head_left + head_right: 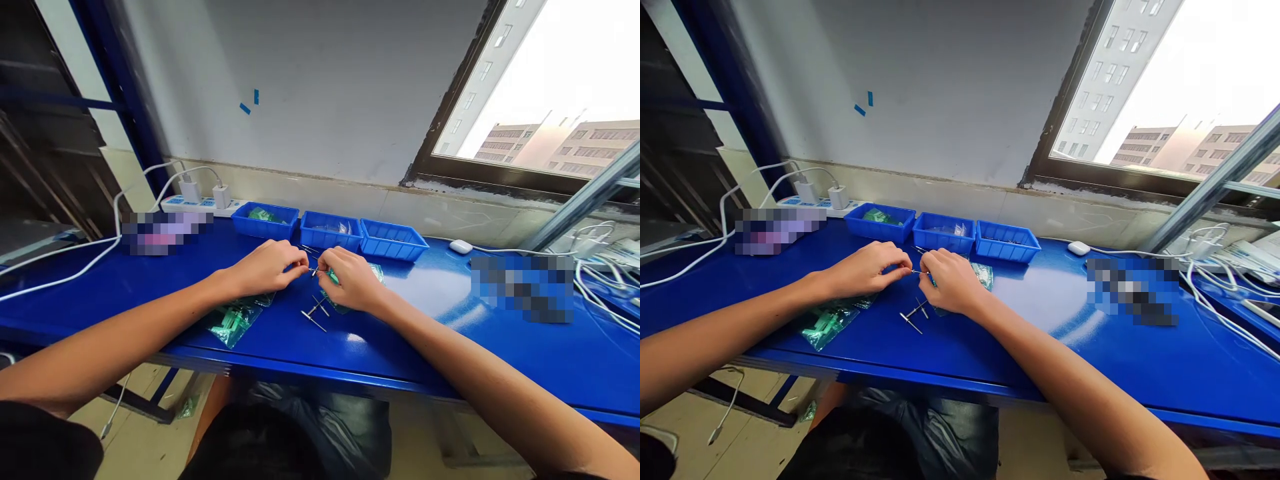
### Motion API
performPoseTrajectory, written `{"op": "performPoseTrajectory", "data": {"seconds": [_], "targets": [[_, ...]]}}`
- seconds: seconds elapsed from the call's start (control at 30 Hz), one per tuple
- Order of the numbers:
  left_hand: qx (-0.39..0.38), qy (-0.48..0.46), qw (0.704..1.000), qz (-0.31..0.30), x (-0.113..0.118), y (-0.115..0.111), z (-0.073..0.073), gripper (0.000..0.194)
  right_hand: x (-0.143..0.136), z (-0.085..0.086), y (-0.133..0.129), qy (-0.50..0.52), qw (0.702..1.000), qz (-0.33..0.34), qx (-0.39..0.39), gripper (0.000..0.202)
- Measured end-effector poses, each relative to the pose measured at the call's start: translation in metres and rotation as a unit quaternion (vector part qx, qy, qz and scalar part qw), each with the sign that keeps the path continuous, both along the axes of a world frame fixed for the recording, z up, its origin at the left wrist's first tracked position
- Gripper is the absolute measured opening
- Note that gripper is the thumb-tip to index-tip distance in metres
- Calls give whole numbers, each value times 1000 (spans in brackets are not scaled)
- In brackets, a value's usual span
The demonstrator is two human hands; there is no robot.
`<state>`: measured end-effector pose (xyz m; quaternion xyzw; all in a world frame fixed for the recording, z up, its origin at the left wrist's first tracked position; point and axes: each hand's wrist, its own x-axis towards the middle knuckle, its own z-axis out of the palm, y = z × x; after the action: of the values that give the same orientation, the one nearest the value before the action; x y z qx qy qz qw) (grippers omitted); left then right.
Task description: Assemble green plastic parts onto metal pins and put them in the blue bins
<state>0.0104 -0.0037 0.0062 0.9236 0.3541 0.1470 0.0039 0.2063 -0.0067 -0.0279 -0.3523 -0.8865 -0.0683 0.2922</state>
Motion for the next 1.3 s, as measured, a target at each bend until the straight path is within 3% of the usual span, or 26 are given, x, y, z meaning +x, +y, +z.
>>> {"op": "performPoseTrajectory", "data": {"seconds": [0.53,0.77,0.87,0.97,1.13,1.2,1.3], "targets": [[-2,-79,996,36,-1,-1,-2,13,7,8,3,-7,1000,-4,-7,13],[-12,-86,995,48,-1,-2,-3,21,18,26,2,38,998,-25,51,12],[-24,-79,995,51,0,-2,-4,23,38,38,9,122,985,-66,102,10],[-36,-61,997,43,0,-2,-5,23,67,45,24,212,953,-146,161,9],[-41,-40,998,-8,-1,0,-9,25,110,34,50,209,913,-319,146,16],[-33,-32,998,-37,-2,1,-12,31,114,28,56,185,914,-342,117,20],[-25,-15,996,-79,-2,3,-17,38,102,24,54,154,933,-315,86,18]]}}
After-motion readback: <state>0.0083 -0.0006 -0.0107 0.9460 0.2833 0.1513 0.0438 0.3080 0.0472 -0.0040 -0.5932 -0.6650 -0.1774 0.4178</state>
